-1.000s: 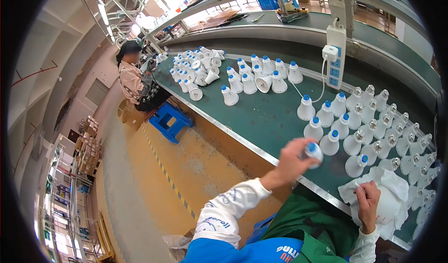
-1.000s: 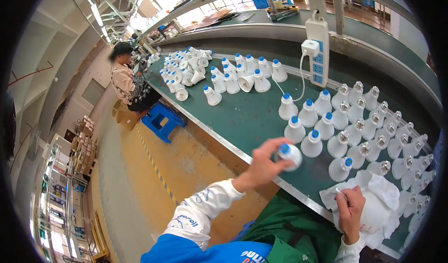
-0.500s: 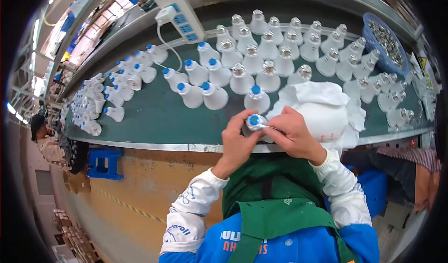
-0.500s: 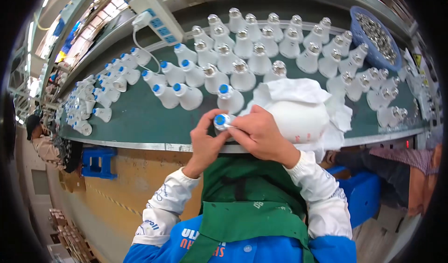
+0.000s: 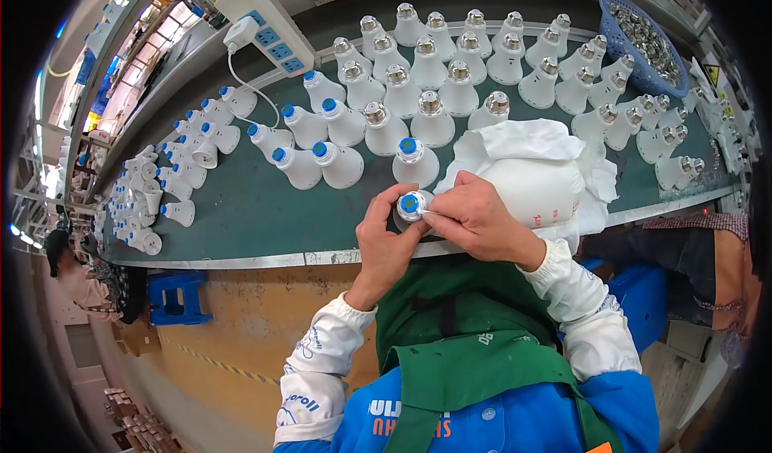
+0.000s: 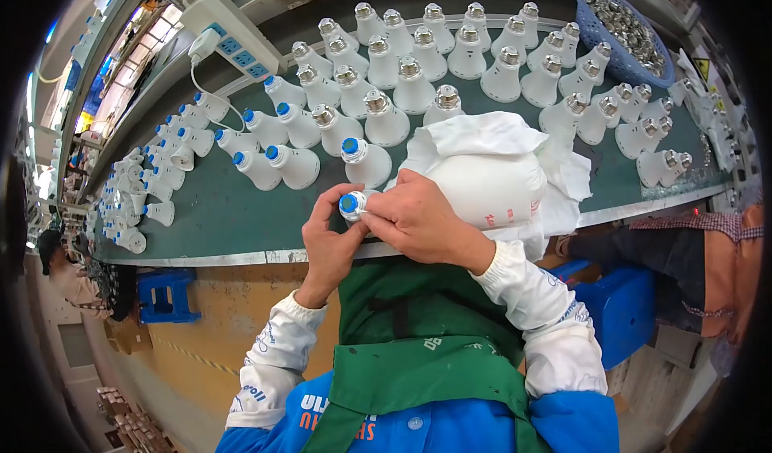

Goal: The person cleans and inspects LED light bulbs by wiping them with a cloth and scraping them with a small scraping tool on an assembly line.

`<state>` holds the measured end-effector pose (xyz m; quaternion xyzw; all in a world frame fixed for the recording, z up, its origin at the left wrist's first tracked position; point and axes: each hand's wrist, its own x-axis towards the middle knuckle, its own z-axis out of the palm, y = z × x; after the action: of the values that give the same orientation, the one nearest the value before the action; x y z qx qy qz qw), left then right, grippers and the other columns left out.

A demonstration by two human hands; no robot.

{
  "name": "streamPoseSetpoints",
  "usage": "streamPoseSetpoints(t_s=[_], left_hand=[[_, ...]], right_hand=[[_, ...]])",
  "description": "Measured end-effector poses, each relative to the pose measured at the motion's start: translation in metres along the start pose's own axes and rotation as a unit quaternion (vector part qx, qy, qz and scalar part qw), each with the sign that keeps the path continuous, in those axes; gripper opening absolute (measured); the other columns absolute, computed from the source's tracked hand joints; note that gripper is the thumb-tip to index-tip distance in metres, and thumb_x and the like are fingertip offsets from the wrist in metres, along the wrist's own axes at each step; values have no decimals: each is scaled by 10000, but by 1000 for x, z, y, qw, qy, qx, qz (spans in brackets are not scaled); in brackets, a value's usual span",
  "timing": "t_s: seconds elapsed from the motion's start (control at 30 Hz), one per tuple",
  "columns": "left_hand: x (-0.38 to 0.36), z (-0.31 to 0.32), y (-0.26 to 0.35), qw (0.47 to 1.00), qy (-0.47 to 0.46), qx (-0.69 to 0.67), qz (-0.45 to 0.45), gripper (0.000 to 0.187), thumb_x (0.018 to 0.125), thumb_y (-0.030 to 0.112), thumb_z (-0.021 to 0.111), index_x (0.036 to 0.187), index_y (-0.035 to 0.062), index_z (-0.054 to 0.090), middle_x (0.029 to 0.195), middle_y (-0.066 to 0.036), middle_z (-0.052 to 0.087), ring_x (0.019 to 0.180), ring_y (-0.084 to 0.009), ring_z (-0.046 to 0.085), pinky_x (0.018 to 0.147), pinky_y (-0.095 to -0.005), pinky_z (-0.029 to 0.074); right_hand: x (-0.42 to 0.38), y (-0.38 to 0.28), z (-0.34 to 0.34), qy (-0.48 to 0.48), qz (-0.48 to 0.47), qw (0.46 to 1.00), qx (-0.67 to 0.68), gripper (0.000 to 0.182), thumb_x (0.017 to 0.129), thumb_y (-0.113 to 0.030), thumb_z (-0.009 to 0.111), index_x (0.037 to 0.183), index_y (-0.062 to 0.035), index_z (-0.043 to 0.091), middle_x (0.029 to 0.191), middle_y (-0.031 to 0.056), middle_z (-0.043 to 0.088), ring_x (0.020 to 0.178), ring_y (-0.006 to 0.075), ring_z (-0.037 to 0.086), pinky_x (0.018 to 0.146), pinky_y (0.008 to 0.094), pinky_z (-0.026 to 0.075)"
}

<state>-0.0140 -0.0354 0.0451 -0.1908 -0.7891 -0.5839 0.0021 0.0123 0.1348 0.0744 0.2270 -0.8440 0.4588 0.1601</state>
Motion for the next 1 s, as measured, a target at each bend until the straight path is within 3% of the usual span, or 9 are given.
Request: streamPoseSetpoints(t_s=[0.13,0.23,0.3,0.43,0.53,0.6,0.9,1.0], left_hand=[[5,-6,12,999,-17,24,43,439,694,-33,720,1109,3,584,1089,-71,602,992,-149,562,881,-267,438],[9,-15,12,996,-58,54,28,433,675,-35,732,1086,1,599,1128,-76,568,1040,-170,545,898,-281,427],[13,-19,5,994,-104,-2,29,525,640,3,772,1129,30,585,1090,-98,590,983,-215,580,855,-315,459],[14,-20,10,993,-95,-68,-25,575,633,18,779,1162,25,556,1070,-85,590,955,-195,576,846,-305,455],[12,-20,9,997,-79,24,4,596,639,48,782,1180,25,536,1012,-69,609,932,-176,576,860,-296,449],[12,-19,5,991,-95,-30,-93,558,637,74,787,1139,27,548,1014,-57,610,960,-170,565,865,-300,444],[16,-24,6,992,-119,4,-37,485,649,66,772,1094,39,581,1053,-48,596,970,-163,550,886,-293,430],[16,-25,-1,985,-140,-48,-86,519,640,74,780,1112,45,567,1078,-50,583,995,-166,538,869,-296,428]], right_hand=[[-1,5,1,-6,4,1000,3,195,812,-139,582,642,-101,494,523,45,464,477,247,417,602,332,315],[-2,7,1,-9,6,1000,3,109,796,-107,609,697,-86,570,545,33,502,498,224,408,608,324,311],[-2,8,2,-8,8,1000,5,111,795,-108,612,695,-84,570,540,37,496,495,228,406,610,326,312],[-1,7,2,3,2,1000,6,122,792,-113,619,687,-80,565,530,44,479,483,238,396,609,327,313],[0,8,2,5,-3,1000,9,131,790,-115,622,680,-83,559,534,43,476,476,239,386,604,326,310],[0,8,3,13,-4,1000,13,134,790,-113,622,677,-84,556,535,43,473,474,239,384,601,324,309],[0,6,2,21,-7,1000,6,154,795,-129,603,663,-85,537,535,59,473,489,263,411,594,340,327],[0,7,1,16,-6,1000,-8,172,800,-149,586,654,-87,522,534,66,484,491,278,439,604,347,344]])
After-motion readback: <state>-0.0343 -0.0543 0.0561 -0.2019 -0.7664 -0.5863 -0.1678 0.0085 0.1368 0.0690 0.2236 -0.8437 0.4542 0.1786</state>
